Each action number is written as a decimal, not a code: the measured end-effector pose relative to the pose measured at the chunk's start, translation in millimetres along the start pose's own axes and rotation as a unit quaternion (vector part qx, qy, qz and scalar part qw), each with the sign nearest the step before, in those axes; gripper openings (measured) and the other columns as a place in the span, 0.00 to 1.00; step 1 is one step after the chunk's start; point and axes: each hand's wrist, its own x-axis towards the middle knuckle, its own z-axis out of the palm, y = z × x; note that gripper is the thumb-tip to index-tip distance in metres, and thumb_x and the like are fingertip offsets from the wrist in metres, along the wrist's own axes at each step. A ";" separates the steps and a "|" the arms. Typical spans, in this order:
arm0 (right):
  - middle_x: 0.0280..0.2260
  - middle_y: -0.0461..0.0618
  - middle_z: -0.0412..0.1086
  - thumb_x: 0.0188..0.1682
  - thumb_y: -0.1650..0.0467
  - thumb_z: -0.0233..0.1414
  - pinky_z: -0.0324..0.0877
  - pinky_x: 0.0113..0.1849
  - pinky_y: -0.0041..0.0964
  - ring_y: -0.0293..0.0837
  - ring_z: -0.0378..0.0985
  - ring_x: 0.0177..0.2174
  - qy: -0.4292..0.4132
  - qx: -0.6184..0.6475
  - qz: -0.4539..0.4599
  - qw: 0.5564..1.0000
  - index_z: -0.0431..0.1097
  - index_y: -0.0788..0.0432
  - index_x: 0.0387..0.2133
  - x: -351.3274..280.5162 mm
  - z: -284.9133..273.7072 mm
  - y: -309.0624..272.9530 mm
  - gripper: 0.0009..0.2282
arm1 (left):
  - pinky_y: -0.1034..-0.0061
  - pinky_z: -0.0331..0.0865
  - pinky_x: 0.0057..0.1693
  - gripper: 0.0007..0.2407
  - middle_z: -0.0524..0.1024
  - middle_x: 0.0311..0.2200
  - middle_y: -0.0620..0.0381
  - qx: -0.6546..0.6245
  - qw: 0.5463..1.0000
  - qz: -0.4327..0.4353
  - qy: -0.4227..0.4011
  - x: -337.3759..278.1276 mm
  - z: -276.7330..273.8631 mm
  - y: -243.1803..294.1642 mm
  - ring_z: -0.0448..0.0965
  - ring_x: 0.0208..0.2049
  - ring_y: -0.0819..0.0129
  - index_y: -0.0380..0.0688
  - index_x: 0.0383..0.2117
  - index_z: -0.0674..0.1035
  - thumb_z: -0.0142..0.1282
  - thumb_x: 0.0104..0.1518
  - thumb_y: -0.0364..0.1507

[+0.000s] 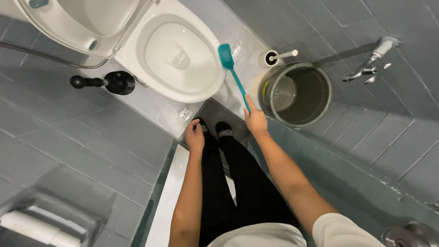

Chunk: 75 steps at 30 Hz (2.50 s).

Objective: Cleaning a toilet bowl using a brush and water.

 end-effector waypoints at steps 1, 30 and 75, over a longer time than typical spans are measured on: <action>0.35 0.67 0.77 0.60 0.60 0.42 0.77 0.42 0.56 0.64 0.82 0.40 0.000 0.001 0.001 1.000 0.44 0.21 0.69 -1.7 -2.2 -1.0 0.25 | 0.64 0.73 0.54 0.09 0.74 0.48 0.53 0.001 1.000 0.000 -0.001 2.1 1.8 -3.0 0.79 0.44 0.60 0.53 0.48 0.81 0.52 0.64 0.30; 0.39 0.72 0.75 0.58 0.60 0.40 0.74 0.48 0.60 0.70 0.78 0.44 -0.052 -0.023 0.025 0.998 0.39 0.22 0.69 -37.4 -6.9 17.8 0.26 | 0.67 0.72 0.53 0.09 0.77 0.43 0.55 0.032 0.997 0.066 -0.003 33.2 -11.2 -7.4 0.79 0.41 0.62 0.53 0.46 0.82 0.53 0.63 0.30; 0.45 0.71 0.74 0.56 0.65 0.46 0.71 0.54 0.57 0.68 0.76 0.48 -0.102 -0.024 -0.117 0.988 0.43 0.21 0.68 134.0 -89.1 -52.9 0.30 | 0.66 0.73 0.51 0.09 0.77 0.46 0.51 -0.014 0.999 -0.019 0.036 79.2 31.8 85.6 0.81 0.43 0.56 0.52 0.46 0.81 0.52 0.63 0.30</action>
